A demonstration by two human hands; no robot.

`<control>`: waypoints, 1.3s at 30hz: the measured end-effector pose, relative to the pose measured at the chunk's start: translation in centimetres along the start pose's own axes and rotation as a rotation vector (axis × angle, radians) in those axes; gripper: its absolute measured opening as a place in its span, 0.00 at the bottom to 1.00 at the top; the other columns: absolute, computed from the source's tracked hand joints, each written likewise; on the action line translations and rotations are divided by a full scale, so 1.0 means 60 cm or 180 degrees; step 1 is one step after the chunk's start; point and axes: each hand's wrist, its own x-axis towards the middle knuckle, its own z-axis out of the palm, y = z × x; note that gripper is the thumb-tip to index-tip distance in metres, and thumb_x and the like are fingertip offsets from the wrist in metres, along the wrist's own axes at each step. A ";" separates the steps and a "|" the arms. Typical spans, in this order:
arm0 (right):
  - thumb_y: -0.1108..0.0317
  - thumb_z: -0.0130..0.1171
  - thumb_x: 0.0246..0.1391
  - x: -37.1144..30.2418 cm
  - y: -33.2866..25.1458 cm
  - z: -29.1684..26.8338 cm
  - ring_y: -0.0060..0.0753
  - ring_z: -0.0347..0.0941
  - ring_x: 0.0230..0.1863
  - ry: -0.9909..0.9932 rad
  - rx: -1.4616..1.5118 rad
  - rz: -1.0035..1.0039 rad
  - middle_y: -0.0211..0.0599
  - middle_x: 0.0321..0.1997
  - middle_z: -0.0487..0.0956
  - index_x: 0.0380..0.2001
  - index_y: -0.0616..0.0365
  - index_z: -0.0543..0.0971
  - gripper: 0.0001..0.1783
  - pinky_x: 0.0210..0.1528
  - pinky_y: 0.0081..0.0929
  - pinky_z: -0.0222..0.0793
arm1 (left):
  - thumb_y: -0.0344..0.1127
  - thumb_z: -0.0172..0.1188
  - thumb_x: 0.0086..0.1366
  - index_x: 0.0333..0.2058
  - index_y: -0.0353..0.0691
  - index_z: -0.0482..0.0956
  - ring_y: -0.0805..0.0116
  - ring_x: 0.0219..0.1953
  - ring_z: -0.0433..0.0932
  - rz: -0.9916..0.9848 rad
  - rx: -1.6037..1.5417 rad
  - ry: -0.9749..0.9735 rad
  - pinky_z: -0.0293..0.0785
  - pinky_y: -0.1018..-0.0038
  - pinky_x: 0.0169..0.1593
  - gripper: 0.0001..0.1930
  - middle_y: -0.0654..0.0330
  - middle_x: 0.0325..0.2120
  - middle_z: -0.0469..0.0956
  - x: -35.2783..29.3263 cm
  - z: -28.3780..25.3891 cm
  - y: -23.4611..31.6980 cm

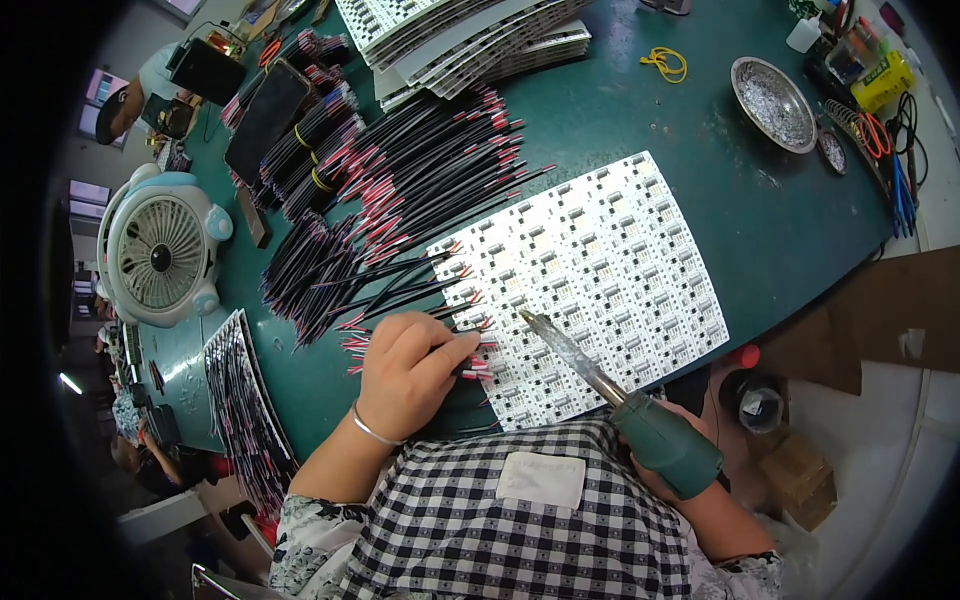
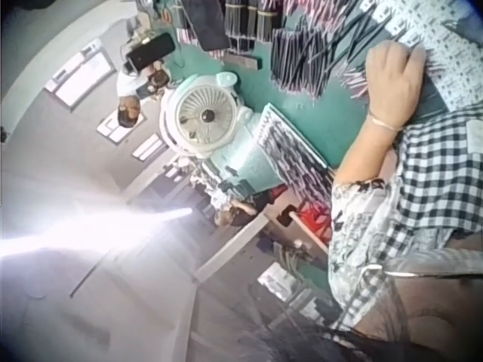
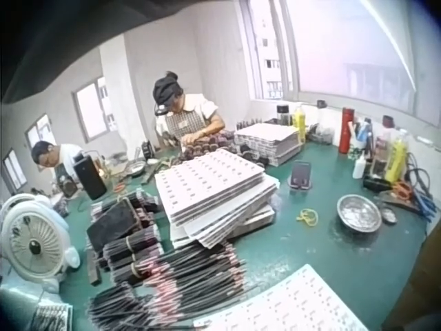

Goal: The person positions wires onto a circuit board panel and solders them into place using a soldering iron.

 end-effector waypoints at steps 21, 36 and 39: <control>0.66 0.62 0.49 -0.019 0.011 0.003 0.33 0.79 0.39 0.0047 -0.0855 -0.0452 0.41 0.39 0.80 0.41 0.64 0.78 0.17 0.41 0.25 0.74 | 0.26 0.59 0.46 0.39 0.43 0.79 0.65 0.22 0.73 -0.0456 -0.0037 -0.0321 0.70 0.72 0.24 0.17 0.63 0.25 0.74 -0.011 0.004 0.038; 0.64 0.61 0.51 -0.002 -0.005 0.005 0.35 0.79 0.42 -0.0027 -0.0610 -0.0627 0.41 0.41 0.80 0.44 0.65 0.76 0.20 0.45 0.27 0.73 | 0.31 0.59 0.51 0.38 0.42 0.80 0.72 0.22 0.71 -0.0142 0.0138 -0.0252 0.68 0.76 0.22 0.14 0.65 0.23 0.67 -0.021 0.020 0.023; 0.65 0.60 0.49 -0.001 -0.001 0.009 0.37 0.79 0.41 0.0009 -0.0701 -0.0624 0.41 0.40 0.80 0.43 0.63 0.77 0.18 0.44 0.28 0.73 | 0.31 0.59 0.51 0.38 0.42 0.79 0.72 0.23 0.73 -0.0153 0.0162 -0.0248 0.68 0.76 0.23 0.13 0.65 0.24 0.68 -0.015 0.015 0.024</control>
